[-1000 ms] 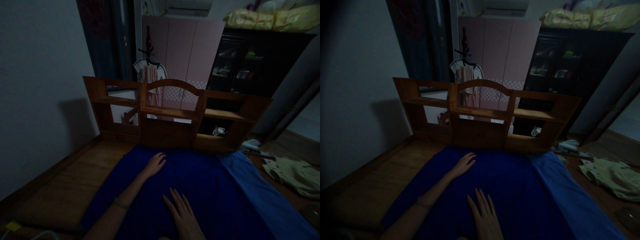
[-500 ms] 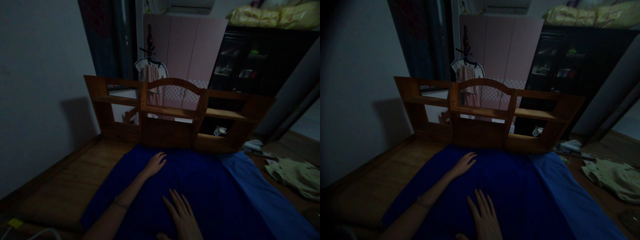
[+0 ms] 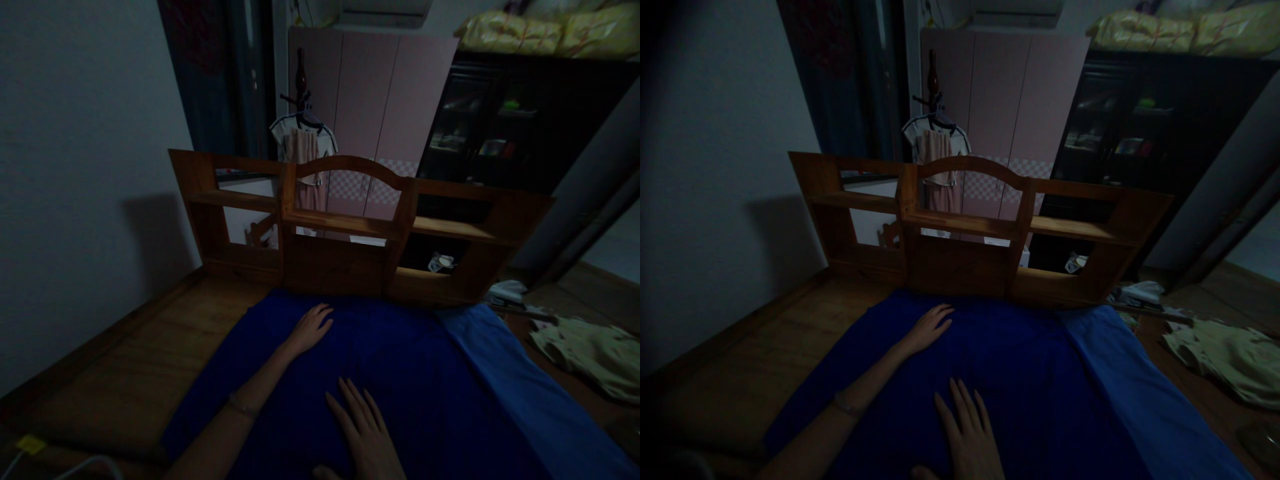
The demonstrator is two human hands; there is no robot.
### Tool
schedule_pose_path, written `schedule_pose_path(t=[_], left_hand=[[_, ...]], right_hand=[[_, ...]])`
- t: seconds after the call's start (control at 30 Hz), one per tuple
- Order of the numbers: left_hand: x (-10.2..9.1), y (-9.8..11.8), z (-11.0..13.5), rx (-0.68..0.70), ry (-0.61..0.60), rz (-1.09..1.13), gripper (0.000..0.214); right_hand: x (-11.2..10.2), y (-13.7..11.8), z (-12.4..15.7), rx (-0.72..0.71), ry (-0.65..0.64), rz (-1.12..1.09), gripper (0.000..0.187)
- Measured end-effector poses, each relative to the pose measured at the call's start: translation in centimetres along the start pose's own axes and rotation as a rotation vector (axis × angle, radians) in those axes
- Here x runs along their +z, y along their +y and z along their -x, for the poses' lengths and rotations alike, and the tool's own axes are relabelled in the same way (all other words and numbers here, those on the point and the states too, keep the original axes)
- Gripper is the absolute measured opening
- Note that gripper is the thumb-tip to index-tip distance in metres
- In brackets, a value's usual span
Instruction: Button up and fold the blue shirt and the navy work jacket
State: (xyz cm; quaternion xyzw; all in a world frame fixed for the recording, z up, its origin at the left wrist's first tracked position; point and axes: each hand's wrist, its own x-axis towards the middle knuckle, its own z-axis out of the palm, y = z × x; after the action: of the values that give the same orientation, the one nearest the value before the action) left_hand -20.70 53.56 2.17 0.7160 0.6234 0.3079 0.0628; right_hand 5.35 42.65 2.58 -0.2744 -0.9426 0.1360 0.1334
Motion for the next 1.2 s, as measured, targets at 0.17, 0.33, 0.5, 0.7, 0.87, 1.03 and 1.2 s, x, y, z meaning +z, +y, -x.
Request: schedule_pose_path(t=[0.17,0.33,0.5,0.7,0.87,1.03,1.2], left_hand=[[-0.12,0.15,0.09,0.004,0.003,0.000,0.046],[-0.12,0.08,0.09,0.007,0.001,-0.001,0.046],[0.16,-0.14,-0.02,0.000,0.002,-0.007,0.045],[0.14,-0.20,0.02,0.002,0.002,-0.014,0.045],[0.09,-0.21,0.04,0.007,0.000,-0.015,0.047],[-0.01,-0.19,0.12,0.009,-0.001,-0.014,0.047],[-0.06,-0.25,0.08,0.010,-0.012,-0.018,0.047]], right_hand=[[-0.15,-0.02,0.04,-0.002,-0.003,0.004,0.091],[-0.11,-0.09,0.07,-0.003,-0.004,0.023,0.090],[-0.05,-0.13,0.16,-0.012,0.033,0.070,0.088],[0.01,-0.22,0.20,-0.029,0.066,0.089,0.088],[-0.01,-0.36,0.26,-0.037,0.104,0.097,0.086],[-0.05,-0.38,0.14,-0.051,0.125,0.107,0.088],[-0.22,-0.41,0.16,-0.043,0.106,0.097,0.086]])
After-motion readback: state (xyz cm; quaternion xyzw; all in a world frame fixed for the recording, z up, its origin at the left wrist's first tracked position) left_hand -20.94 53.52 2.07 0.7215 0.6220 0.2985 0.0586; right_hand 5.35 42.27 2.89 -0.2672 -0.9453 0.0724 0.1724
